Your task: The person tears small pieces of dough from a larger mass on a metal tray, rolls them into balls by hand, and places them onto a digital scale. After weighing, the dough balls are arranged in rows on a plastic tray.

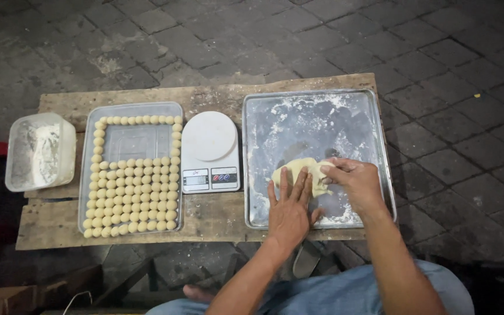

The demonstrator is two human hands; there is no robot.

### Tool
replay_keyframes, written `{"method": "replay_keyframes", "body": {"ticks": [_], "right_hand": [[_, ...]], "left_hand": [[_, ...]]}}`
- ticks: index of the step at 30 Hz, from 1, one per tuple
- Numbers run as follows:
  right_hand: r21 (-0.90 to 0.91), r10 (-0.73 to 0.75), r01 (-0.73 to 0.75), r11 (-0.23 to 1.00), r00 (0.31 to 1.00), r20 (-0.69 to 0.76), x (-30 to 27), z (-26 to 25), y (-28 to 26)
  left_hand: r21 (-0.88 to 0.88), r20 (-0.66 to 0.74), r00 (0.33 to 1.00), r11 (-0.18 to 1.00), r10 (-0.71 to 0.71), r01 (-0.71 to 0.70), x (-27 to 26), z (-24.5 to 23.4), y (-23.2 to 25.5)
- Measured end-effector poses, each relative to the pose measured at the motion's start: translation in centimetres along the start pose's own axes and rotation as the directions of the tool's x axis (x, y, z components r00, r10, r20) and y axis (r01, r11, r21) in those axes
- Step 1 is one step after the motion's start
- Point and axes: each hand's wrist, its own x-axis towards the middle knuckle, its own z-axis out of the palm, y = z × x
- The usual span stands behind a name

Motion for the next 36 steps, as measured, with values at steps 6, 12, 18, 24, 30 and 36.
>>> {"method": "replay_keyframes", "body": {"ticks": [6, 12, 18, 24, 30, 36], "right_hand": [[0.273, -0.114, 0.119, 0.954, 0.993, -0.037, 0.1, -1.1, -0.3], [0.057, -0.071, 0.066, 0.996, 0.993, 0.098, -2.4, 2.3, -3.2], [0.079, -0.128, 0.104, 0.991, 0.902, 0.413, -1.7, 2.1, 0.8], [-0.045, -0.187, 0.231, 0.972, 0.875, 0.446, -2.1, 2.2, -0.4], [-0.072, -0.199, 0.233, 0.970, 0.925, 0.323, -2.0, 2.3, -1.4], [-0.008, -0.223, 0.234, 0.972, 0.936, 0.273, -1.4, 2.2, -0.4]], "left_hand": [[-0.094, -0.025, 0.998, 0.994, 0.051, -0.053, 0.1, 0.4, -0.4], [-0.506, -0.351, 0.924, 0.861, -0.150, -0.053, 1.6, -2.5, -1.1], [-0.721, -0.416, 0.822, 0.692, -0.389, -0.037, 1.7, -5.7, -2.4], [-0.671, -0.538, 0.748, 0.734, -0.389, -0.101, 2.1, -6.7, -4.1], [-0.662, -0.486, 0.705, 0.744, -0.516, 0.088, 2.8, -8.6, -10.9], [-0.213, -0.621, 0.666, 0.907, -0.413, 0.364, 5.1, -8.8, -17.8]]}}
